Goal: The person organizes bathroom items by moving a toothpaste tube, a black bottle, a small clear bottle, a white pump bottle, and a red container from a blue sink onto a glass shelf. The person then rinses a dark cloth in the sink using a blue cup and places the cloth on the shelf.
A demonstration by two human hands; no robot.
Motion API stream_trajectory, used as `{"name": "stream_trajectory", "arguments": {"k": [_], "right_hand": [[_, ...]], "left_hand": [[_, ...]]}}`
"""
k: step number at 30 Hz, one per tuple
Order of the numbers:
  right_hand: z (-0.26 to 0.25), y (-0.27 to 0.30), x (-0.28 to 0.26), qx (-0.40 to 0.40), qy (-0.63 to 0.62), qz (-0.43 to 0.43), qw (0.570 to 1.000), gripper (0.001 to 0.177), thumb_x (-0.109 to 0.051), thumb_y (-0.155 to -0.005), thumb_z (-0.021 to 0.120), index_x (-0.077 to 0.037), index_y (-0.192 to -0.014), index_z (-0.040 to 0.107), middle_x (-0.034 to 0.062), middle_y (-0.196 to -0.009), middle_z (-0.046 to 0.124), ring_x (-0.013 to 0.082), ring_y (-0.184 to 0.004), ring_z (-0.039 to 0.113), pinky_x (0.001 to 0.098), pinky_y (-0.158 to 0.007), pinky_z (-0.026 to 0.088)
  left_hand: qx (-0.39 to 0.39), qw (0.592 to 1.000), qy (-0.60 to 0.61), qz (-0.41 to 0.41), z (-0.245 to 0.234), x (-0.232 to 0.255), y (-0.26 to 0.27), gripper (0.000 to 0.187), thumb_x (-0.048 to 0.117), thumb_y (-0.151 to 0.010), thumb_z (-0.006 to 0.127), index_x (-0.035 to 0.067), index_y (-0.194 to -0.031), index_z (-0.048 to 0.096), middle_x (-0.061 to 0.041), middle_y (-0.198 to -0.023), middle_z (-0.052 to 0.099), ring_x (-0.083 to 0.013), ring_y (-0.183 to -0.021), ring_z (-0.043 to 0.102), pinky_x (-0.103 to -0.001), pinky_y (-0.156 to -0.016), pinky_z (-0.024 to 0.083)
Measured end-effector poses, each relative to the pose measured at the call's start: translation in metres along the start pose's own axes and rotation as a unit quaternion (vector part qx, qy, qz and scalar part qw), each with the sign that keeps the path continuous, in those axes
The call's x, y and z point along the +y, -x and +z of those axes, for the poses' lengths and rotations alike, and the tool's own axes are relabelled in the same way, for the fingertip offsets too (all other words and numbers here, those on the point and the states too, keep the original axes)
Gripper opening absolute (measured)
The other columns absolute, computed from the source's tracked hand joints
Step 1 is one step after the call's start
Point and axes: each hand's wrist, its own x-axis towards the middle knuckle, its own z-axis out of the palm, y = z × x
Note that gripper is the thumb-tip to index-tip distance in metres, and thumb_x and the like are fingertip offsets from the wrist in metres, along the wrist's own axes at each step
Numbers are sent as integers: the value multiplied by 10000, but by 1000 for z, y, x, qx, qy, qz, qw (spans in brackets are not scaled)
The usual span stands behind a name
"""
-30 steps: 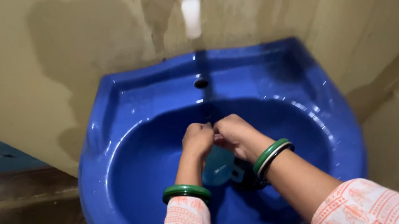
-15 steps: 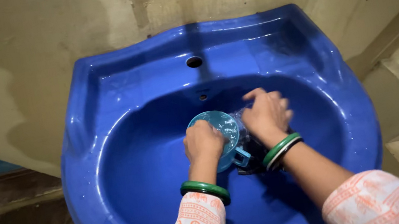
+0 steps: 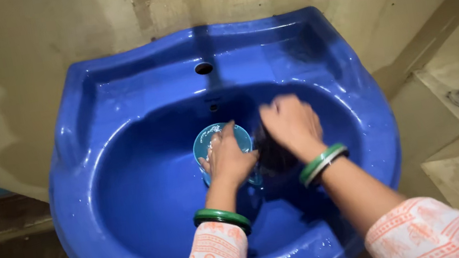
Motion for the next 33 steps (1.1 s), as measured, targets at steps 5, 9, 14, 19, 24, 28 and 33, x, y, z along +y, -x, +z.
{"name": "stream_trajectory", "arguments": {"k": [5, 9, 14, 19, 24, 28, 33], "right_hand": [[-19, -6, -55, 5, -312, -168, 935, 295, -296, -834, 578, -35, -782, 706, 248, -812, 722, 466, -875, 686, 521, -770, 540], [-6, 3, -66, 23, -66, -216, 974, 198, -262, -795, 671, -142, -917, 771, 190, -910, 729, 419, -917, 689, 475, -833, 550], [44, 7, -41, -156, 47, -385, 909, 418, -137, -664, 767, -120, -1082, 763, 245, -1068, 675, 423, -1022, 639, 472, -909, 504], [83, 2, -29, -266, 130, -374, 879, 340, -145, -798, 666, -109, -1128, 743, 191, -1151, 720, 369, -1119, 661, 453, -975, 511], [112, -11, -25, -358, 229, -295, 856, 302, -268, -892, 679, -82, -1122, 738, 217, -1187, 713, 356, -1152, 669, 437, -999, 519], [135, -28, -21, -375, 234, -303, 844, 280, -241, -850, 710, -98, -1085, 766, 205, -1167, 725, 355, -1136, 676, 437, -981, 530], [91, -11, -51, -207, 197, -183, 941, 320, -176, -744, 770, -174, -1064, 767, 190, -1135, 717, 383, -1096, 689, 466, -942, 554]], "left_hand": [[81, 982, 167, 41, -10, 5, -8, 756, 147, -769, 681, 176, -1489, 453, -235, -1210, 710, -435, -1170, 667, -506, -1008, 541], [119, 991, 23, -52, -41, -12, 1, 449, 125, -796, 719, 123, -1234, 620, -179, -1202, 695, -442, -1156, 633, -524, -947, 522], [86, 994, -52, -54, -48, -32, 18, 441, 110, -772, 749, 147, -1201, 651, -160, -1228, 626, -412, -1158, 609, -508, -937, 512], [78, 987, -135, 21, -50, -38, 18, 351, 188, -885, 671, 122, -1230, 649, -109, -1257, 646, -361, -1216, 592, -509, -1015, 478], [-46, 978, -202, -1, -49, -41, 20, 428, 309, -945, 559, 175, -1350, 598, -12, -1477, 522, -307, -1387, 433, -627, -1142, 265], [-65, 977, -204, 3, -46, -46, 15, 585, 355, -941, 482, 192, -1503, 470, -19, -1587, 411, -342, -1414, 330, -673, -1146, 86], [-162, 953, -255, -27, -67, -26, 7, 499, 310, -964, 557, 160, -1440, 549, -123, -1417, 601, -354, -1362, 525, -654, -1244, 58]]}}
